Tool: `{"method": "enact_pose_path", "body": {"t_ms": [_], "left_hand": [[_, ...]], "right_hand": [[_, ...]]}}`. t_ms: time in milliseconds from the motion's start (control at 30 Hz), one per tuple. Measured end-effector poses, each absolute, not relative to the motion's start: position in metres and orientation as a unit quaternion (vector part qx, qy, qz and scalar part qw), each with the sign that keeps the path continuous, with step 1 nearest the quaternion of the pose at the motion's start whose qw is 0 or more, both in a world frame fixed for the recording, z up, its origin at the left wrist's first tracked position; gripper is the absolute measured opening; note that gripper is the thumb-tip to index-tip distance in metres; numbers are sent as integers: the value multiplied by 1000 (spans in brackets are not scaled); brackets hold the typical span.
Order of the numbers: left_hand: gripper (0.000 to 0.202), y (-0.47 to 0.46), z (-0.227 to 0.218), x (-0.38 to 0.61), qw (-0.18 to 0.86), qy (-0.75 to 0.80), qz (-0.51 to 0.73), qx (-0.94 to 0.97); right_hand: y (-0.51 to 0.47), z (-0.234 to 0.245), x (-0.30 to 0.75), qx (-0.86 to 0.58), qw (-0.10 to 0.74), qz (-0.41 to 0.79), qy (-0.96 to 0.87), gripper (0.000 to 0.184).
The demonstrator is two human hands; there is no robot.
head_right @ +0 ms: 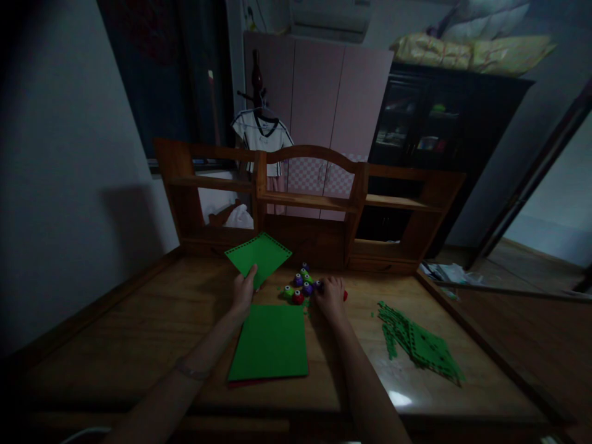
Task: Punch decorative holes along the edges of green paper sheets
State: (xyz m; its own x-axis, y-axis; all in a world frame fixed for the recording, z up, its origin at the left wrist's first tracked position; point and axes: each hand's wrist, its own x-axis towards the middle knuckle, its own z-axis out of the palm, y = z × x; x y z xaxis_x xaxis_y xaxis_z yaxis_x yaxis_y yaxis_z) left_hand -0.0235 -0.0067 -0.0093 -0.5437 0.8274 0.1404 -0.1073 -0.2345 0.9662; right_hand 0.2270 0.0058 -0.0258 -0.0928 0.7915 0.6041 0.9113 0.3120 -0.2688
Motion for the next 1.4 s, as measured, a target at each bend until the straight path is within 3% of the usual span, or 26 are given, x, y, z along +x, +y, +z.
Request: {"method": "enact_pose_path", "body": {"t_ms": [500, 867, 1000, 1100, 1233, 1400], "left_hand": [[47, -3, -12, -17, 428, 454, 698, 352], [44, -8, -9, -16, 420, 456, 674, 403], [44, -8, -8, -15, 423, 458, 675, 395], [45, -9, -5, -12, 426, 446, 690, 379], [46, -13, 1, -9, 463, 412, 695, 366], [46, -18, 8, -6, 493, 402, 683, 359]], "right_hand": [[0, -23, 224, -574, 360, -85, -731, 14], [-3, -21, 222, -595, 380, -53, -706, 22], [-7, -13, 220, -584, 393, -30, -709, 15], [-11, -4, 216, -547, 479, 28, -686, 23], [-12, 5, 213, -489, 620, 221, -573, 38], [-7, 3, 214, -415, 674, 430, -434, 39]]}}
